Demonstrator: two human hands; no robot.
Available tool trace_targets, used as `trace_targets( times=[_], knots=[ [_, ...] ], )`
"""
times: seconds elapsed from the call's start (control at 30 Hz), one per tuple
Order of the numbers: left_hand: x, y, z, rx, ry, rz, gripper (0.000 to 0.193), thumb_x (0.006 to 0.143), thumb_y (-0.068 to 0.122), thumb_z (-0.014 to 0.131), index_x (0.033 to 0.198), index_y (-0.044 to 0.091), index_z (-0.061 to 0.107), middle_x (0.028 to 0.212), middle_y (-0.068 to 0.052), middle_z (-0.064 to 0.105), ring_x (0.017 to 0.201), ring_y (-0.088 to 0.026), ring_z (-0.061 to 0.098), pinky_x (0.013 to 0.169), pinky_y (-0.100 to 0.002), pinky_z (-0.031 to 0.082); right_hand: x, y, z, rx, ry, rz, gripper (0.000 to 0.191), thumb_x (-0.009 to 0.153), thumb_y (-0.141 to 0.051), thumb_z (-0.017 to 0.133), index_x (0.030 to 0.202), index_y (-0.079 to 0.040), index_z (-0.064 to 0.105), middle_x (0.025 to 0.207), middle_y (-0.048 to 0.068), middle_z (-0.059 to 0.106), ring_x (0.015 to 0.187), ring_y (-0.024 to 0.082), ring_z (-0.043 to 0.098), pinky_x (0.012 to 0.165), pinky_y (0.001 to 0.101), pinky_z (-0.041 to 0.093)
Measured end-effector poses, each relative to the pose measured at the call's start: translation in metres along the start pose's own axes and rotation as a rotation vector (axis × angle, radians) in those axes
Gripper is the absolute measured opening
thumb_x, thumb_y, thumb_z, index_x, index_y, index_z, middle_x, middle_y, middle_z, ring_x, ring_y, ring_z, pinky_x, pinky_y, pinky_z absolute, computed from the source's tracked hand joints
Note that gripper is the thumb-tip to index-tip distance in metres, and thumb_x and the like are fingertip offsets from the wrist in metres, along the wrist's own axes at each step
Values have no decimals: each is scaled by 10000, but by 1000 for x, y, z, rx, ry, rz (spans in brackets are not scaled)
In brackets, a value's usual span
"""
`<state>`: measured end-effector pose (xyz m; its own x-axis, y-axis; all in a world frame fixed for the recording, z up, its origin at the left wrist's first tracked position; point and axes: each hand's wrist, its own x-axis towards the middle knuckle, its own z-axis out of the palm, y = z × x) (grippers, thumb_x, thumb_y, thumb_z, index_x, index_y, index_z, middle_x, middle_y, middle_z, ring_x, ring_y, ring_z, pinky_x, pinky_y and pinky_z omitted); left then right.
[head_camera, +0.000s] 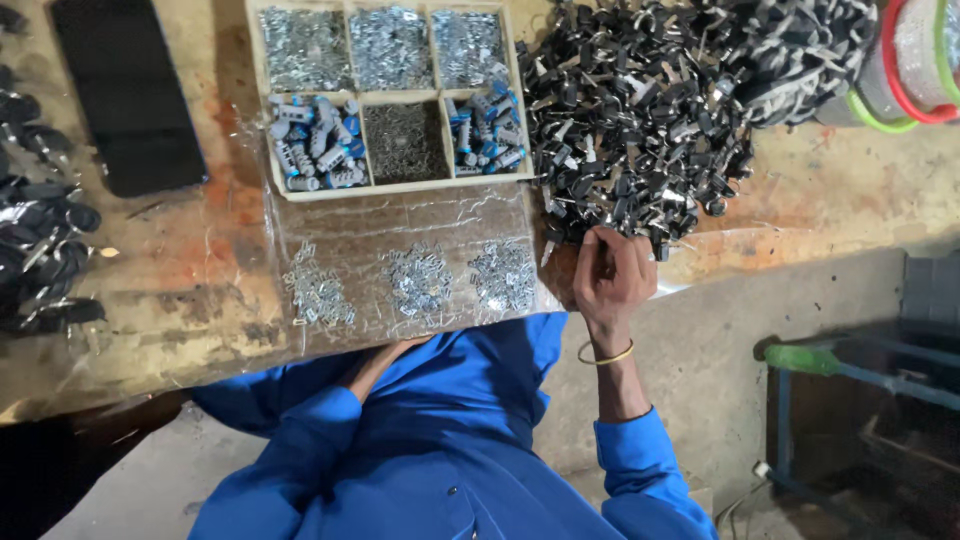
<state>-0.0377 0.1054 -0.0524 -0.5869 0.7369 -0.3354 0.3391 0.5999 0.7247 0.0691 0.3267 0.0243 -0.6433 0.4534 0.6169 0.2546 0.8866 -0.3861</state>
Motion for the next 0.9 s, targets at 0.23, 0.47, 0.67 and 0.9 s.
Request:
trace_targets(
  times=[0.23, 0.47, 0.67, 0.9],
  knots=[
    [0, 7, -17, -2, 22, -2, 546, 937, 317, 650, 1436, 147, 510, 1462, -168, 524, 1378, -389, 472, 1161, -515, 377, 0, 2, 0, 20, -10, -51, 120, 933, 30, 778, 991, -29, 692, 764, 80, 547, 700, 254, 503, 655, 392, 395],
    [14, 9, -37, 2, 51, 3, 552, 938, 314, 644, 1445, 148, 501, 1476, -170, 515, 1392, -390, 463, 1172, -518, 370, 3, -5, -4, -29, -63, -91, 143, 929, -9, 809, 1022, -71, 719, 850, 55, 587, 823, 262, 536, 792, 400, 420],
    [-18, 2, -11, 38, -47, 75, 558, 940, 312, 638, 1453, 149, 493, 1488, -171, 507, 1405, -392, 455, 1182, -520, 364, 43, -26, -12, -180, -182, -97, 239, 925, -151, 839, 1151, -194, 777, 1160, 25, 646, 1149, 282, 504, 1059, 495, 307],
    [-96, 8, -21, 236, -284, 633, 617, 769, 155, 674, 1372, 67, 575, 1365, -256, 592, 1255, -491, 545, 1007, -596, 475, 89, -26, 9, -202, -321, -191, 136, 945, -225, 852, 1047, -213, 763, 1259, -12, 639, 1342, 289, 444, 1132, 552, 252]
  ],
)
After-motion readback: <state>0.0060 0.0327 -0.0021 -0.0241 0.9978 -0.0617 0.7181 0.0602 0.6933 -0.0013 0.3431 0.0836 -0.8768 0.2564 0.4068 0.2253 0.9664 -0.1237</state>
